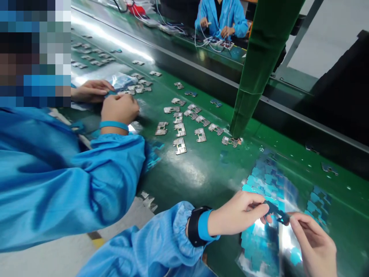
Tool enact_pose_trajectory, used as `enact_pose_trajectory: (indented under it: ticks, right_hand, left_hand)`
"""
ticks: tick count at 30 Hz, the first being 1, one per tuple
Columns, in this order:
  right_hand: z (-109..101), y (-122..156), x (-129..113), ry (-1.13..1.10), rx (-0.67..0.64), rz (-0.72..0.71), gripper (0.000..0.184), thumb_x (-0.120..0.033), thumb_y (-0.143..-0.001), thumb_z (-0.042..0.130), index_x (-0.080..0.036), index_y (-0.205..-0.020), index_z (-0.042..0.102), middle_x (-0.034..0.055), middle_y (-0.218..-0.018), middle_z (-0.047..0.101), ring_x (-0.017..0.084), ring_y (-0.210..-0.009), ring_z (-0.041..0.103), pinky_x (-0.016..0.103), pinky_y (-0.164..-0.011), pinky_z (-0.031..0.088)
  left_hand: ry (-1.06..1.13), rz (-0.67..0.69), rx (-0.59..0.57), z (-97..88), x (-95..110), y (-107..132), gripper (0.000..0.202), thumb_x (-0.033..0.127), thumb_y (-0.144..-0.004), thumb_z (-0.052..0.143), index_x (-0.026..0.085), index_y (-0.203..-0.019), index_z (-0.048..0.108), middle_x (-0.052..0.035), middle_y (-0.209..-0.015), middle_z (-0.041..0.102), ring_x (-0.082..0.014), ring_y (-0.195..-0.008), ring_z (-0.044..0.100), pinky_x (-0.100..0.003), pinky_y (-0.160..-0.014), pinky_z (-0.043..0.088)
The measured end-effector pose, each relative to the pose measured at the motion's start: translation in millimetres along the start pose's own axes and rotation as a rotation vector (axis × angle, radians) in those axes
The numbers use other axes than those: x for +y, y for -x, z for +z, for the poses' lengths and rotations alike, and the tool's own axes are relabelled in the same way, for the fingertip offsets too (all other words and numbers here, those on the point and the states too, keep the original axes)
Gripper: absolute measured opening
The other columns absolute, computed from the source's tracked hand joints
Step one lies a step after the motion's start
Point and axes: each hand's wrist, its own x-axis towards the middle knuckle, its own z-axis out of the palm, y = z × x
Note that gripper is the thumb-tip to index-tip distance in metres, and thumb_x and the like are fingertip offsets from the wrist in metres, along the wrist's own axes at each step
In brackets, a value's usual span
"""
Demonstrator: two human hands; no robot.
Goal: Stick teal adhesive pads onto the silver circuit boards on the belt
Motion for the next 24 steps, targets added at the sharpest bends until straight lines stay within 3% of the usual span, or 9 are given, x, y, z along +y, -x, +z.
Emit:
enact_pose_trajectory:
  ticks: [6, 9, 12, 15, 17, 21, 24]
  right_hand:
    - [8, 10, -8, 0.194, 0.104, -0.213, 0.019, -0.039, -0.071, 0.077, -0.021, -0.073, 0.072, 0.0049, -0.072, 0.072, 0.021, -0.063, 0.070, 0.027, -0.060, 0.059]
    - [12, 15, -7, 0.376, 0.294, -0.407, 0.011, -0.034, -0.077, 0.075, -0.023, -0.076, 0.071, 0.0040, -0.072, 0.071, 0.024, -0.075, 0.071, 0.036, -0.077, 0.058]
    - [16, 16, -6, 0.362, 0.414, -0.597, 0.005, -0.027, -0.076, 0.076, -0.026, -0.078, 0.072, 0.0021, -0.070, 0.070, 0.026, -0.079, 0.071, 0.044, -0.088, 0.055]
    - [17, 15, -9, 0.347, 0.427, -0.658, 0.006, -0.023, -0.076, 0.076, -0.026, -0.080, 0.072, 0.0015, -0.070, 0.069, 0.026, -0.077, 0.070, 0.046, -0.087, 0.055]
    - [18, 15, -12, 0.362, 0.413, -0.665, 0.008, -0.020, -0.077, 0.074, -0.026, -0.080, 0.071, 0.0019, -0.070, 0.069, 0.026, -0.076, 0.069, 0.045, -0.084, 0.055]
    - [19, 10, -13, 0.364, 0.369, -0.742, 0.013, -0.013, -0.078, 0.072, -0.026, -0.080, 0.070, 0.0007, -0.067, 0.068, 0.023, -0.072, 0.069, 0.042, -0.080, 0.056]
    - [19, 8, -13, 0.363, 0.306, -0.802, 0.016, -0.011, -0.078, 0.071, -0.026, -0.085, 0.070, -0.0002, -0.070, 0.071, 0.021, -0.068, 0.070, 0.040, -0.078, 0.058]
  left_hand:
    - [-0.130, 0.027, 0.041, 5.5, -2, 2, 0.032, 0.032, -0.091, 0.051, 0.016, -0.064, 0.058, -0.0089, -0.078, 0.073, -0.0187, -0.074, 0.070, -0.026, -0.068, 0.055]
    - [-0.451, 0.079, 0.141, -0.5, 4, -1, 0.024, 0.030, -0.092, 0.050, 0.015, -0.086, 0.068, -0.0043, -0.073, 0.073, -0.0157, -0.067, 0.069, -0.022, -0.063, 0.053]
    - [-0.856, 0.064, 0.431, -26.5, 13, -20, 0.029, 0.032, -0.094, 0.049, 0.016, -0.110, 0.066, -0.0014, -0.071, 0.071, -0.0167, -0.067, 0.068, -0.025, -0.068, 0.053]
    - [-1.014, -0.020, 0.751, -63.0, 17, -50, 0.034, 0.025, -0.097, 0.038, 0.004, -0.113, 0.060, -0.0211, -0.102, 0.067, -0.0298, -0.100, 0.064, -0.041, -0.090, 0.047]
    - [-1.094, -0.071, 0.894, -82.9, 12, -69, 0.037, 0.028, -0.096, 0.043, 0.000, -0.116, 0.055, -0.0298, -0.119, 0.057, -0.0365, -0.117, 0.054, -0.048, -0.099, 0.040]
    - [-1.165, -0.170, 0.983, -103.9, -2, -89, 0.030, 0.031, -0.091, 0.056, 0.005, -0.105, 0.059, -0.0259, -0.115, 0.057, -0.0353, -0.112, 0.055, -0.044, -0.094, 0.044]
    - [-1.171, -0.193, 0.970, -103.7, 3, -85, 0.022, 0.029, -0.088, 0.060, 0.009, -0.098, 0.061, -0.0213, -0.112, 0.058, -0.0319, -0.107, 0.058, -0.039, -0.089, 0.047]
